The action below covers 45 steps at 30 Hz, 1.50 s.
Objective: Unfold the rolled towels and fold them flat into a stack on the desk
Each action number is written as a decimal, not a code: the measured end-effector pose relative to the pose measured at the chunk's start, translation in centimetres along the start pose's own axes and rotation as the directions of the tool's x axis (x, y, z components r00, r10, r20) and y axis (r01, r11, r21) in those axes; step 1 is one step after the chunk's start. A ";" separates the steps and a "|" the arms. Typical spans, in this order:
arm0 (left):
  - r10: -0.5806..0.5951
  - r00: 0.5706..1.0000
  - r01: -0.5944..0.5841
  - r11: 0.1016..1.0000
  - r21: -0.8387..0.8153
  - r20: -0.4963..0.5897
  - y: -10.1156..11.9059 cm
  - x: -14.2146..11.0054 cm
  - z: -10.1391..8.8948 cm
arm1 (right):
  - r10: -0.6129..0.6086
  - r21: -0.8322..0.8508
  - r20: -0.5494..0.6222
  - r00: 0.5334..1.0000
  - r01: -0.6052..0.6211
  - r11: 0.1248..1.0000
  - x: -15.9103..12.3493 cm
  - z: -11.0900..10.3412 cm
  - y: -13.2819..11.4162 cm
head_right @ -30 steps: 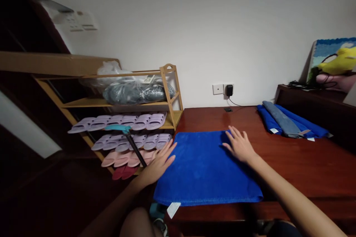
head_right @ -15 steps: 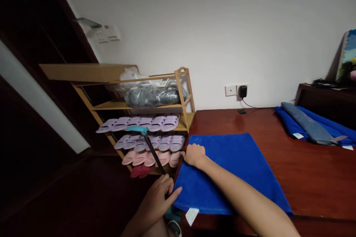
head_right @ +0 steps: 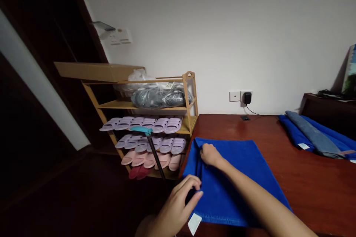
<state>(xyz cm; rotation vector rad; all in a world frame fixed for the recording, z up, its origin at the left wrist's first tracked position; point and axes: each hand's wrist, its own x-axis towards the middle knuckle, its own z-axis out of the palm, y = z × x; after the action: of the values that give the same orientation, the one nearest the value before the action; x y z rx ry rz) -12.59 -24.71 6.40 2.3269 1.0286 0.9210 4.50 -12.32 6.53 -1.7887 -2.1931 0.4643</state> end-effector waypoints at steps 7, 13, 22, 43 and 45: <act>0.000 0.987 -0.050 0.953 0.300 0.162 -3.9 2.2 1.0 | 0.314 -0.041 -0.125 0.941 -0.322 0.946 -5.9 -5.3 13.4; -0.057 0.952 -0.083 0.898 0.431 0.301 -6.0 2.2 1.3 | 0.577 -0.196 -0.243 0.779 -0.622 0.758 -13.2 -6.9 24.3; -0.092 0.955 -0.060 0.872 0.485 0.283 -7.0 2.6 0.4 | 0.658 -0.254 -0.305 0.689 -0.724 0.641 -20.1 -7.4 31.7; -0.194 0.940 0.016 0.847 0.532 0.282 -8.9 5.8 1.2 | 0.568 -0.181 -0.386 0.727 -0.663 0.726 -12.6 -8.5 35.3; -0.203 0.936 0.019 0.844 0.536 0.286 -9.0 5.6 1.3 | 0.602 -0.155 -0.367 0.709 -0.685 0.712 -12.6 -9.0 36.9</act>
<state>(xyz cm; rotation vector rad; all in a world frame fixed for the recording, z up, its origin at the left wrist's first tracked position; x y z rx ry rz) -13.17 -14.83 2.26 2.6898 1.3784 0.1783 43.56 -17.16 -0.53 -2.5967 -1.4167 -0.0090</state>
